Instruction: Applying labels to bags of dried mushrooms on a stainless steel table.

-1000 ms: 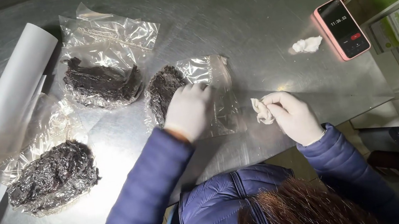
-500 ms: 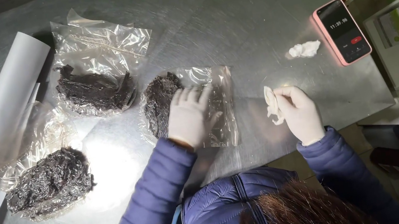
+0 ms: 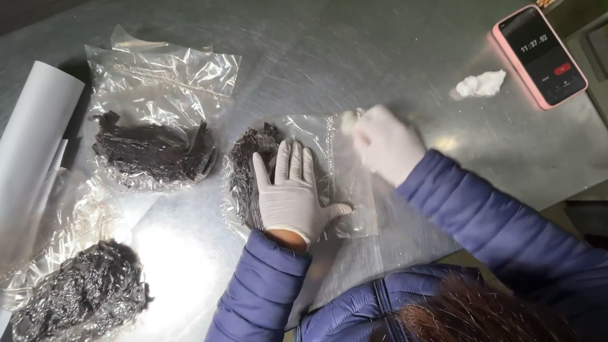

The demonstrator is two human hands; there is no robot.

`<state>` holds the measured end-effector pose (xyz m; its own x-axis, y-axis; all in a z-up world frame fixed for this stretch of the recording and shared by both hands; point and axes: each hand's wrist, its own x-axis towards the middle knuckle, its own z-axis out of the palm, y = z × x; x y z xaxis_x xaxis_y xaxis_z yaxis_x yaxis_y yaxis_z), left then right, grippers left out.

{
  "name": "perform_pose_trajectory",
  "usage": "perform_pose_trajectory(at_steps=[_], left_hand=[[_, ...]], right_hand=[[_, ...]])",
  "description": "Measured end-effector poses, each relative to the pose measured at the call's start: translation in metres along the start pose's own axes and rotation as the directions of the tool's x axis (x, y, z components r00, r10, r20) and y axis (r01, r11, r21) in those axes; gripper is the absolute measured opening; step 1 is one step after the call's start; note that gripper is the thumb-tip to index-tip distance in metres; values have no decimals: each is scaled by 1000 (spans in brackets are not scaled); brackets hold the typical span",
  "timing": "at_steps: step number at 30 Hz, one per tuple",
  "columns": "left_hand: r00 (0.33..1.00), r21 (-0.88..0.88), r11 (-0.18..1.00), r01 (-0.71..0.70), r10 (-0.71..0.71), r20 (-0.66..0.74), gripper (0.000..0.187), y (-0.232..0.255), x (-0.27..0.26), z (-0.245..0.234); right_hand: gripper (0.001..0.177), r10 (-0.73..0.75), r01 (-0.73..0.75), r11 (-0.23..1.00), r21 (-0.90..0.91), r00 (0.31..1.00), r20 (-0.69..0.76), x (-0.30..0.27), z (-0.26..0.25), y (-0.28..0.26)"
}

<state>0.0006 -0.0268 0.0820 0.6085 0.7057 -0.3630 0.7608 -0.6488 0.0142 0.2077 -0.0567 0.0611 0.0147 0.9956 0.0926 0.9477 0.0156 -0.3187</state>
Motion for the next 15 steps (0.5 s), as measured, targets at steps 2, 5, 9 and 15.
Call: perform_pose_trajectory(at_steps=[2, 5, 9, 15], left_hand=[[1000, -14, 1000, 8, -8, -17, 128, 0, -1, 4], [999, -16, 1000, 0, -1, -54, 128, -1, -4, 4], [948, -20, 997, -77, 67, -310, 123, -3, -2, 22], [972, -36, 995, -94, 84, -221, 115, 0, 1, 31]], right_hand=[[12, 56, -49, 991, 125, 997, -52, 12, -6, 21], [13, 175, -130, 966, 222, 965, -195, 23, -21, 37], [13, 112, -42, 950, 309, 970, -214, 21, -68, -28], [19, -33, 14, 982, 189, 994, 102, -3, 26, -8]])
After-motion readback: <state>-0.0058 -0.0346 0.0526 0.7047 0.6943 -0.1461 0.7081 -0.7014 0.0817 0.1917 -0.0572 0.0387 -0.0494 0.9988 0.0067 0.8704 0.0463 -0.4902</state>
